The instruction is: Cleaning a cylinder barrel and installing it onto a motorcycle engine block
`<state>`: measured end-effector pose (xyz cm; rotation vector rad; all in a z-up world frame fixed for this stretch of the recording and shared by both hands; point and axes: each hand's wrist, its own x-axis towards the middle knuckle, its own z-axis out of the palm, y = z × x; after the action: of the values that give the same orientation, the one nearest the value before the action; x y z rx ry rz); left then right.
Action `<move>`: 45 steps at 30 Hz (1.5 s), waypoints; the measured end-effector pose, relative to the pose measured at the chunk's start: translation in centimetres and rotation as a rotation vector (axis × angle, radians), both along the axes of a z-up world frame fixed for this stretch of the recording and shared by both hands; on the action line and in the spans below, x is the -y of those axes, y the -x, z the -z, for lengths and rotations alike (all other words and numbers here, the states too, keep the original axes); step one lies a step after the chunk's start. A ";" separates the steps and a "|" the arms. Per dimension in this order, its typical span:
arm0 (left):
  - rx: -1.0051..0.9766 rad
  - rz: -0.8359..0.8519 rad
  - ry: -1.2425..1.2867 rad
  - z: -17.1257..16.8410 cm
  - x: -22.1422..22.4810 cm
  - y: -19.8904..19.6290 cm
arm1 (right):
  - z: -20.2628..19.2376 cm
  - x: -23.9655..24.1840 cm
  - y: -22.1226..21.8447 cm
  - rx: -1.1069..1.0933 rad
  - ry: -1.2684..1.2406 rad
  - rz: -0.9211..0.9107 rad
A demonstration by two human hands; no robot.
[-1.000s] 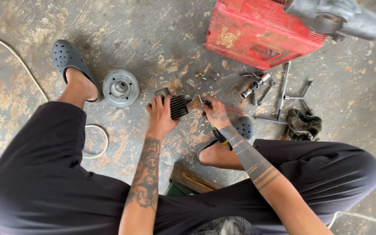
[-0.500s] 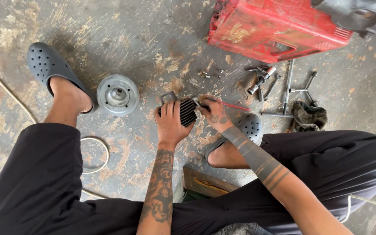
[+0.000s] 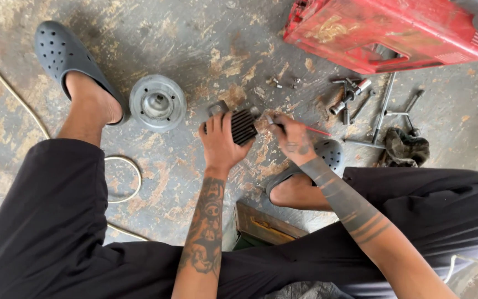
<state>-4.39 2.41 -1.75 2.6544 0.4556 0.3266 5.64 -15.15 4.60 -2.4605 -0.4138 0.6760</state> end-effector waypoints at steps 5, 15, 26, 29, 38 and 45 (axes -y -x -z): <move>0.003 0.071 -0.017 -0.5 0.1 0.2 | 5.6 0.0 -1.6 0.025 0.066 0.010; 0.068 0.116 -0.112 0.4 1.8 0.3 | 1.1 0.5 -2.3 -0.057 -0.038 -0.167; 0.059 0.122 -0.128 0.5 1.5 0.9 | 14.9 5.0 -4.5 -0.144 -0.034 0.026; 0.086 0.126 -0.124 1.1 0.7 0.4 | 7.8 4.2 -6.2 -0.147 0.033 0.036; -0.067 0.069 0.174 1.2 -3.8 -2.1 | 3.7 9.1 -4.0 -0.043 0.085 0.121; -0.331 0.086 0.306 -0.4 -4.9 -3.6 | 0.7 11.1 -2.2 -0.155 -0.113 0.182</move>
<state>-0.83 7.35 -1.37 2.4196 0.4494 -0.1990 7.84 -26.29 3.90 -2.2866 -0.1607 0.7389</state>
